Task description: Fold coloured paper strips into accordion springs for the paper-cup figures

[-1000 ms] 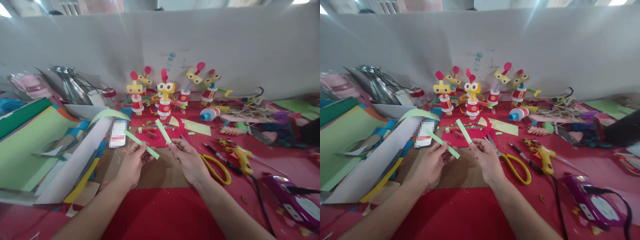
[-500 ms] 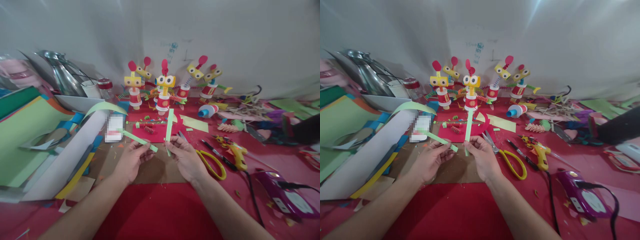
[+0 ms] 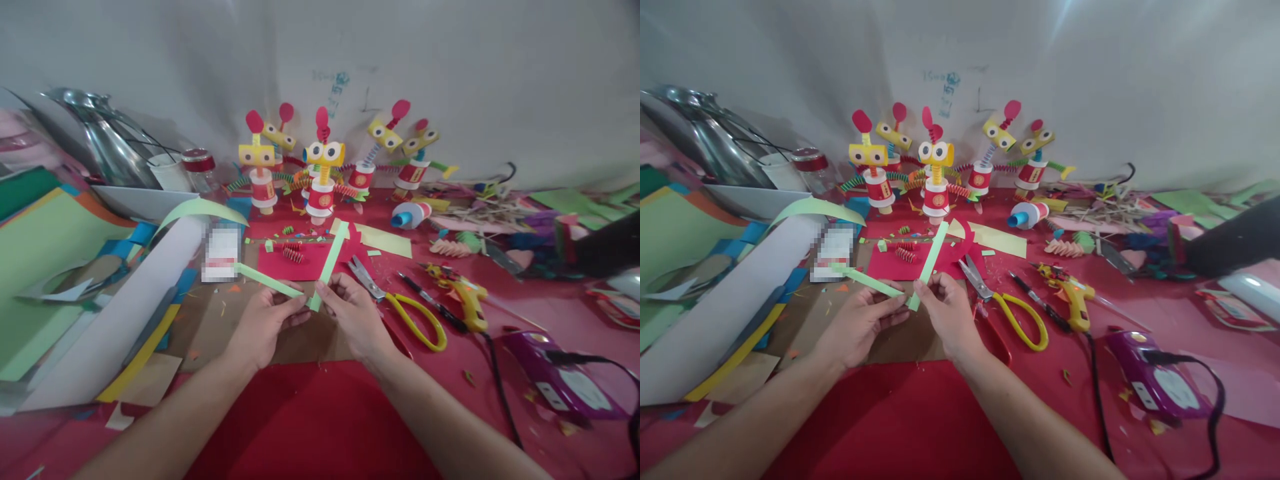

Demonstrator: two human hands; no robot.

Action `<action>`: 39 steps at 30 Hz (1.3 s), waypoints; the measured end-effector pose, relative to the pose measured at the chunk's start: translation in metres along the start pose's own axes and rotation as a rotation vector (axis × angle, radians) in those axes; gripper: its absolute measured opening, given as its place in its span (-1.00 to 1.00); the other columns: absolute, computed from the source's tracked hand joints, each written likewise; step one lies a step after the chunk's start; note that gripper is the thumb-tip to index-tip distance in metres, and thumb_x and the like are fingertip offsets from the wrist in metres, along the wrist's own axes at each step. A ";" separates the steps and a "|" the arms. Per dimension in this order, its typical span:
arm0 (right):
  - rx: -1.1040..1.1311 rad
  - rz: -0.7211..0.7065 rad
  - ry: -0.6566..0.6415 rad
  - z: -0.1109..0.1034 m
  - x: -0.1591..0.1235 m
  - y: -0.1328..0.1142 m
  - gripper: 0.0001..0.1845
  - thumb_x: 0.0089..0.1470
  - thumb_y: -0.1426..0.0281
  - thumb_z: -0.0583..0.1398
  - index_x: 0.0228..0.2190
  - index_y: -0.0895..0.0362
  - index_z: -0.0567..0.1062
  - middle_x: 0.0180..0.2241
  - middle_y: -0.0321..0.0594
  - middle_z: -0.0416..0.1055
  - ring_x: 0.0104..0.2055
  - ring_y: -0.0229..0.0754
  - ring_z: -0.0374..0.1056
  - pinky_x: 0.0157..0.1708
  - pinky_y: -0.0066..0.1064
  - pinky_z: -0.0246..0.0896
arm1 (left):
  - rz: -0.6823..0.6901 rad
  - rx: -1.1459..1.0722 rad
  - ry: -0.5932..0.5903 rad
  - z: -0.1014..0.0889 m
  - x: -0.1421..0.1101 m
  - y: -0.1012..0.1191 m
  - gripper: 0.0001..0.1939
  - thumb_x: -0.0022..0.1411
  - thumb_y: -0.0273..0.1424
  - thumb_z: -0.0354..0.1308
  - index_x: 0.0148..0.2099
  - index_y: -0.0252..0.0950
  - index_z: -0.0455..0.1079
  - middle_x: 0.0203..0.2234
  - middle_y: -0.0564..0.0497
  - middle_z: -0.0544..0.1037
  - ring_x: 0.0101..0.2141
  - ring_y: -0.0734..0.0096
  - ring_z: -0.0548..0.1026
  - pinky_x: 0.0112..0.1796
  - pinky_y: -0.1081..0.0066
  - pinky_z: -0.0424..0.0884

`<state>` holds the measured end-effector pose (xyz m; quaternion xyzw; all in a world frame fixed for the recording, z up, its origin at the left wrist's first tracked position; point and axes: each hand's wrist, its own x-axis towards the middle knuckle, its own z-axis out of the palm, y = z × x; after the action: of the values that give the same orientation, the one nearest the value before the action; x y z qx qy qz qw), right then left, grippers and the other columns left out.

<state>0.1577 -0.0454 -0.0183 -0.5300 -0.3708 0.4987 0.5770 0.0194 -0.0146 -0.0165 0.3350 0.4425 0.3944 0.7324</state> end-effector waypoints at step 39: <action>-0.111 -0.008 -0.125 -0.002 0.000 -0.004 -0.86 -0.02 0.31 0.23 -0.47 0.15 0.46 -0.57 -0.35 0.39 -0.49 -0.33 0.29 -0.43 -0.46 0.16 | 0.086 0.072 0.012 -0.001 0.000 0.006 -0.74 -0.14 -0.50 0.33 -0.33 -0.33 0.37 -0.49 0.07 0.49 -0.47 0.54 0.41 -0.41 0.48 0.29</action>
<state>0.1604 -0.0455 -0.0151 -0.5277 -0.4351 0.5071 0.5245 0.0166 -0.0117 -0.0122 0.3774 0.4459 0.4113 0.6997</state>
